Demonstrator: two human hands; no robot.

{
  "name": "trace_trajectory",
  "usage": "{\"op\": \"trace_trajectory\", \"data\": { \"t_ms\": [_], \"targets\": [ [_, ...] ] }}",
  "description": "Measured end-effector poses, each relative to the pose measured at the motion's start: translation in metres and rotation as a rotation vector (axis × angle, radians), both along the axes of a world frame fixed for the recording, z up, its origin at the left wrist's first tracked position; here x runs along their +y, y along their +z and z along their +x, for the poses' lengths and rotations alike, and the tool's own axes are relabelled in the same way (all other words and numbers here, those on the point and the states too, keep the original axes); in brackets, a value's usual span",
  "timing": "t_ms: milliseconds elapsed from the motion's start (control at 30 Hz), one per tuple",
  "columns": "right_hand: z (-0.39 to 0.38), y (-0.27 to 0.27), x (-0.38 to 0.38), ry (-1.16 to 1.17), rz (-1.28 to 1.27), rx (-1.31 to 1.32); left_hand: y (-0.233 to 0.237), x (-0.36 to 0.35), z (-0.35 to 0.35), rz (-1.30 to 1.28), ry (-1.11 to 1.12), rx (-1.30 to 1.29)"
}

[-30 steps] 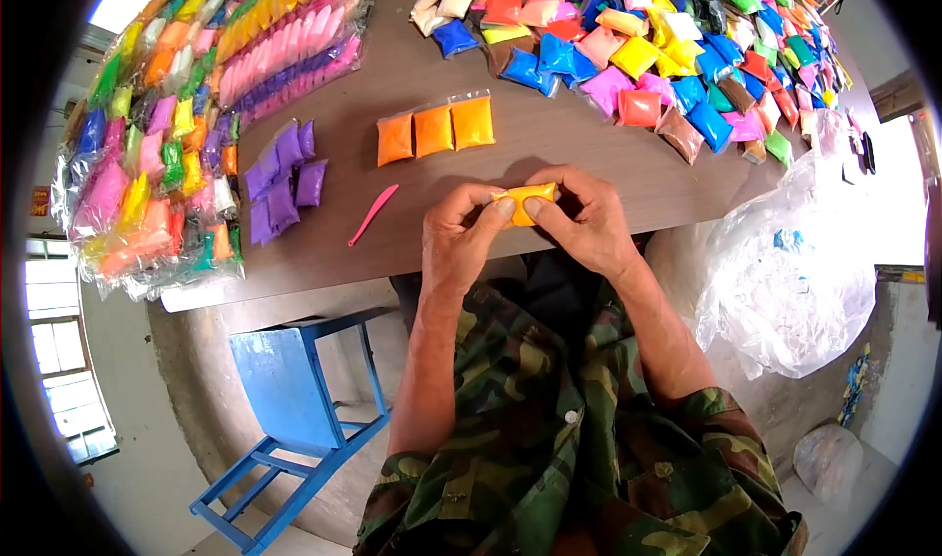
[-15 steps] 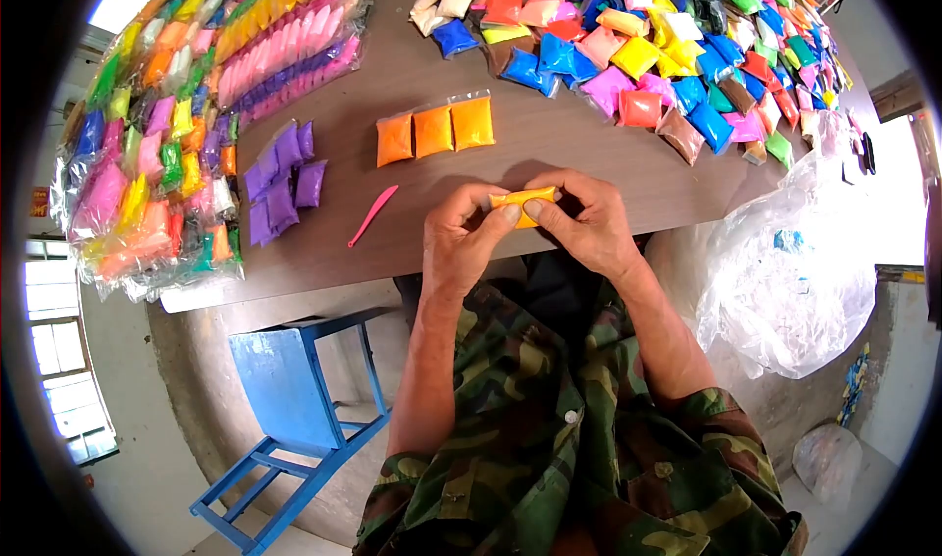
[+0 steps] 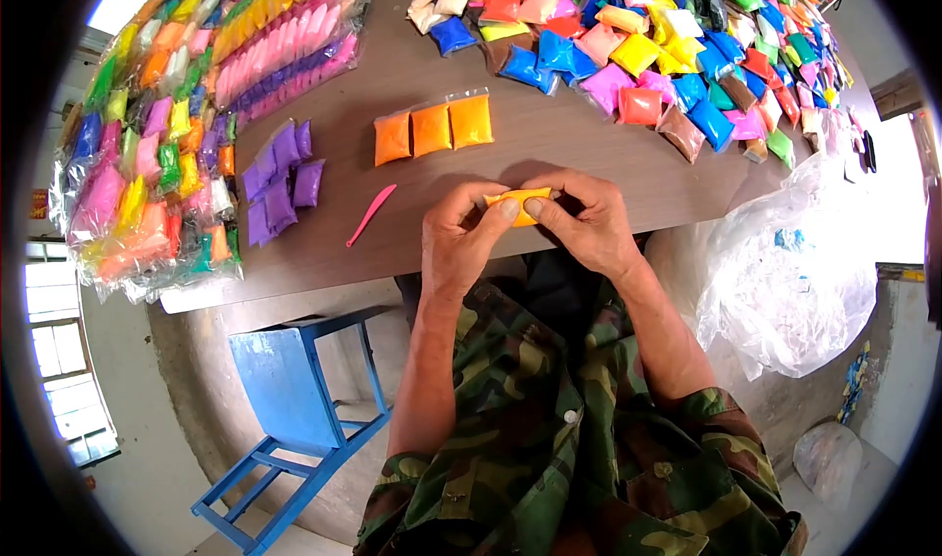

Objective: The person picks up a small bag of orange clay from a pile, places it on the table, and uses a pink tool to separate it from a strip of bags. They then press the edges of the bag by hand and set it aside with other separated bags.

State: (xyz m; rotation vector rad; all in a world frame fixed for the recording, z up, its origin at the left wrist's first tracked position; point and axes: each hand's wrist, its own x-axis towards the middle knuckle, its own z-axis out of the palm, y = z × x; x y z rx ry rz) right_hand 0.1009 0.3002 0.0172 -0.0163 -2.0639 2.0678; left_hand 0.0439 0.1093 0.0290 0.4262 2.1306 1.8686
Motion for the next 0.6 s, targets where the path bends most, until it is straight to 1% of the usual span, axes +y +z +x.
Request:
{"op": "trace_trajectory", "data": {
  "t_ms": [167, 233, 267, 333, 400, 433, 500, 533, 567, 600],
  "targets": [
    [-0.002, -0.002, -0.002, -0.033, 0.040, 0.056, -0.008, -0.001, -0.002, 0.043, -0.016, -0.001],
    [-0.001, -0.001, -0.002, -0.051, 0.061, 0.081, -0.009, 0.003, 0.000, 0.057, 0.066, 0.051],
    [-0.001, 0.002, -0.002, -0.075, 0.109, 0.100, -0.009, 0.005, 0.001, 0.059, 0.065, 0.054],
    [-0.001, 0.008, -0.003, -0.099, 0.164, 0.124, -0.009, 0.009, 0.002, 0.226, 0.167, 0.050],
    [-0.001, 0.011, -0.006, -0.192, 0.257, 0.222, -0.010, 0.011, 0.003, 0.221, 0.203, 0.088],
    [0.000, 0.011, -0.006, -0.189, 0.261, 0.218, -0.013, 0.011, 0.004, 0.207, 0.240, 0.120],
    [0.003, 0.010, -0.006, -0.359, 0.422, 0.327, -0.014, 0.008, 0.006, 0.188, 0.277, 0.099],
    [0.003, 0.009, -0.004, -0.356, 0.428, 0.326, -0.013, 0.008, 0.004, 0.168, 0.308, 0.087],
    [0.003, 0.008, -0.001, -0.395, 0.531, 0.359, -0.009, 0.006, 0.007, 0.087, 0.323, 0.110],
    [0.004, 0.005, 0.001, -0.435, 0.634, 0.392, -0.007, 0.005, 0.009, 0.092, 0.322, 0.106]
  ]
}}
